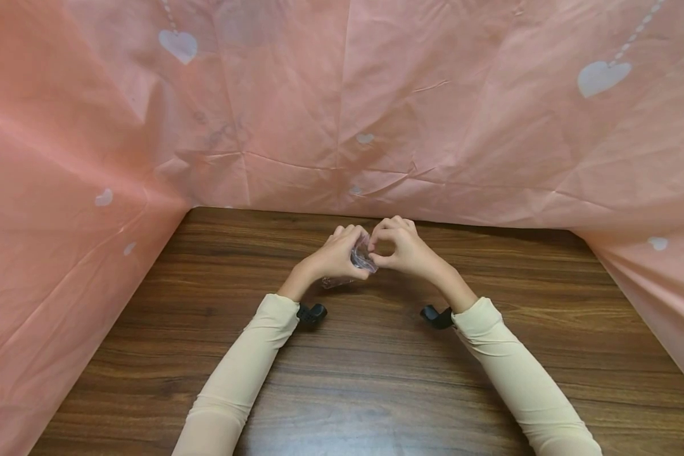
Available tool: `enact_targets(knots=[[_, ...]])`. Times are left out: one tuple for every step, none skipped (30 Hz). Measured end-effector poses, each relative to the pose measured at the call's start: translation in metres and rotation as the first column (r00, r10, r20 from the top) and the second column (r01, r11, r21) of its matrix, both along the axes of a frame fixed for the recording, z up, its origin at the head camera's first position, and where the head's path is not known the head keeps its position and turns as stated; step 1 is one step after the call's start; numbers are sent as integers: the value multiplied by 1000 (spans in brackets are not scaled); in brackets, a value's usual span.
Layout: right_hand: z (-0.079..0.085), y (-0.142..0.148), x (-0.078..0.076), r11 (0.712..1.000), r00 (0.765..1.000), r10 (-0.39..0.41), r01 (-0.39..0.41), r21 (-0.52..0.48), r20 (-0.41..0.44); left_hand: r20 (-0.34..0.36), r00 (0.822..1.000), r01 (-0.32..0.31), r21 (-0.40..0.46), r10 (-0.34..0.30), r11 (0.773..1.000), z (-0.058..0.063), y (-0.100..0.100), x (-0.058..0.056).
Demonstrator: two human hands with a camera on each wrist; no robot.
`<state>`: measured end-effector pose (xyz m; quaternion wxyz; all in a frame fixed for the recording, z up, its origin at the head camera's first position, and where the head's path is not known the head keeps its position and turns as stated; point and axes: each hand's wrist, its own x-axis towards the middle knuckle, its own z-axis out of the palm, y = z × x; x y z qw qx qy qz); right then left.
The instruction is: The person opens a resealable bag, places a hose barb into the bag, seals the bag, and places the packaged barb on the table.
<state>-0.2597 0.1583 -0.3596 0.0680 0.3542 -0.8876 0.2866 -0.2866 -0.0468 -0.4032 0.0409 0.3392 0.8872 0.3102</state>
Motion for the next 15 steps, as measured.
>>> enact_targets(knots=[[0,0,0,1000,1000,-2,2,2,-3,0,1000,-1,-1,1,1000,0,0,0],[0,0,0,1000,1000,-4,4,2,-6,-3,1000,-1,-2,1,1000,0,0,0],[0,1,0,1000,1000,-6,6,1,-9,-6,1000,-3,-2,3,1000,-1,0,-1],[0,1,0,1000,1000,-9,9,1,-12,-9,1000,-5,-4,5,1000,-1,0,-1],[0,2,0,1000,1000,-12,12,0,-15,-14,1000,-7,-3,7,1000,-1,0,-1],[0,2,1,1000,1000,-15,15,-3,-20,-22,1000,-11,-2,11,1000,-1,0,-1],[1,3,1,1000,999,-20,20,-6,-26,-26,1000,-15,-1,15,1000,-1,1,-1],[1,4,2,1000,999,-24,23,-11,-31,-31,999,-21,2,21,1000,-1,1,-1],[1,4,3,1000,999,-28,27,-14,-37,-38,999,-29,4,29,1000,-1,1,-1],[1,5,4,999,999,-31,30,-19,-41,-45,998,-38,4,38,999,-1,1,-1],[1,5,6,999,998,-34,33,-23,-46,-50,998,-48,6,48,999,-1,1,-1],[1,6,7,999,998,-38,36,-30,-49,-55,997,-59,7,59,998,-1,1,-1],[1,7,8,999,998,-41,39,-34,-51,-58,996,-70,7,70,998,-1,1,-1],[1,8,10,998,998,-42,40,-40,-53,-65,995,-81,9,81,997,-1,0,-1],[0,8,11,998,998,-45,43,-45,-54,-69,993,-93,10,93,996,-1,0,-1]])
